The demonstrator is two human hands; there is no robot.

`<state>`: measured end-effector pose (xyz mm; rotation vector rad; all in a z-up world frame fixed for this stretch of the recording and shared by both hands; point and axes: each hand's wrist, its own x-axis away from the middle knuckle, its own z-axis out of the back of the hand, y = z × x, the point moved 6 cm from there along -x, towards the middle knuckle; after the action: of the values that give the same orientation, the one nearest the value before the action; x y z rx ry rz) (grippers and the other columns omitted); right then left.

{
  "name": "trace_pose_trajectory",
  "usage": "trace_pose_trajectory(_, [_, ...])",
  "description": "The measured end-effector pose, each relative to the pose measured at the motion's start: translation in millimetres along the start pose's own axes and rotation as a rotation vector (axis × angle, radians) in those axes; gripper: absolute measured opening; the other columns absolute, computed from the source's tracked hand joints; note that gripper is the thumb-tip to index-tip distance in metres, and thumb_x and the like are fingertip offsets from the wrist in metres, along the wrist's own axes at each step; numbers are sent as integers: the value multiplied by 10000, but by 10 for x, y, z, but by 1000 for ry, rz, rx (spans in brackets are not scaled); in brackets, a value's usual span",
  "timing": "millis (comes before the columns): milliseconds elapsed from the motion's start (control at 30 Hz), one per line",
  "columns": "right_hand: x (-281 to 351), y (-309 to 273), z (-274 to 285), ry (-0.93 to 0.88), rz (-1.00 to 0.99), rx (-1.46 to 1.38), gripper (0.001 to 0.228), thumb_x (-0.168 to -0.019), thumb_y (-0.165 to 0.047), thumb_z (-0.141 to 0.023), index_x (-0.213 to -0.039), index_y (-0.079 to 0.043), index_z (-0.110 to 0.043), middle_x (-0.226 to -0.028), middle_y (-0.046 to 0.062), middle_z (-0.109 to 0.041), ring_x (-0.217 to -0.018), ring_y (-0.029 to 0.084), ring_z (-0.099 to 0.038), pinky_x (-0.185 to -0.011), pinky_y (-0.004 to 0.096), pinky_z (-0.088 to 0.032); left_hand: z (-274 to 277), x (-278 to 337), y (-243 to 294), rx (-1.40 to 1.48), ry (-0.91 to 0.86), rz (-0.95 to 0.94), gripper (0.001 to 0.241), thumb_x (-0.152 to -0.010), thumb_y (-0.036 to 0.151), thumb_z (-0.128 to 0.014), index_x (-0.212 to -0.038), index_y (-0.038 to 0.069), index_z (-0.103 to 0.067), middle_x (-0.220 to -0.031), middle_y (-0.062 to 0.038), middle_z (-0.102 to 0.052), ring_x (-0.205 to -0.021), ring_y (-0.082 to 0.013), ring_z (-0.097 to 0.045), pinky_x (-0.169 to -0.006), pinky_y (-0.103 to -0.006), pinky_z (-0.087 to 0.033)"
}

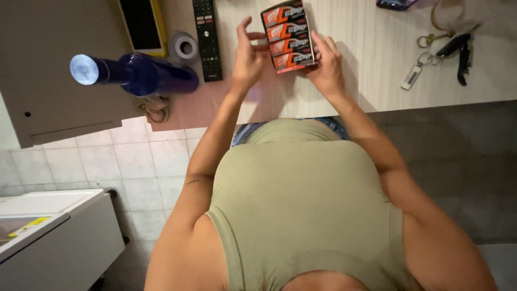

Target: Unpacking small merchandise boxes from a larger container and arranging them neatly on a counter.

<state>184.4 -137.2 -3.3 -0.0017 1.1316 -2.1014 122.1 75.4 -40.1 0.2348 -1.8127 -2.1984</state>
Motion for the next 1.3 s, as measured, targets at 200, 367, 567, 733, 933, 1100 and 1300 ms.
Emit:
trace_pose_trajectory(200, [-413,-15,-130,125,-65,-29,763,-709,1,-1019,-1360,2,-621,-1059,105,-591,-804,209,-641,-628,339,-576,91,-146,-198,212,29,-125,687,-962,-57,-389,-1571,189,-187,-1459,-288,-564,-1245,-367,-734,-1048,-397,-567])
trace_pose_trajectory(367, [-870,78,-221,239,-56,79,717,-714,-347,-1096,-1232,-60,-691,-921,78,-614,-709,235,-636,-617,381,-515,250,36,-165,136,154,-156,731,-984,-151,-488,-1594,153,-222,-1427,-226,-590,-1289,-341,-690,-1143,-387,-555])
trace_pose_trajectory(567, [-1387,216,-327,262,-65,123,619,-616,-138,-1060,-1106,-100,-682,-1008,63,-666,-708,221,-597,-635,343,-511,292,385,-124,153,202,-211,679,-908,-191,-448,-1533,52,-342,-1317,-174,-605,-1264,-289,-654,-1090,-331,-559])
trace_pose_trajectory(733, [-1728,262,-399,240,-42,109,533,-632,-162,-1044,-1007,-106,-670,-890,76,-670,-698,240,-613,-587,367,-481,268,446,-94,-30,221,-163,677,-859,-168,-465,-1493,63,-409,-1302,-176,-664,-1228,-282,-678,-1115,-335,-542])
trace_pose_trajectory(933, [-1968,224,-427,224,-41,128,584,-604,-146,-1043,-1047,-113,-664,-971,72,-692,-835,276,-676,-656,372,-530,187,484,35,-353,188,-301,545,-956,-31,-595,-1470,68,-444,-1379,-197,-602,-1076,-340,-710,-886,-383,-620])
trace_pose_trajectory(1100, [-2066,157,-436,187,-37,34,601,-640,-25,-1025,-1131,-107,-688,-1048,62,-659,-821,217,-664,-598,316,-562,196,468,41,-397,159,-267,570,-921,27,-659,-1448,60,-445,-1384,-200,-585,-777,-289,-727,-687,-346,-637])
trace_pose_trajectory(1300, [-2037,548,-596,249,44,118,739,-688,-151,-1049,-1274,-52,-608,-1063,78,-619,-902,291,-672,-699,400,-542,223,461,227,-406,152,-347,578,-929,41,-693,-1446,-7,-441,-1326,-261,-587,-1132,-387,-652,-969,-406,-591])
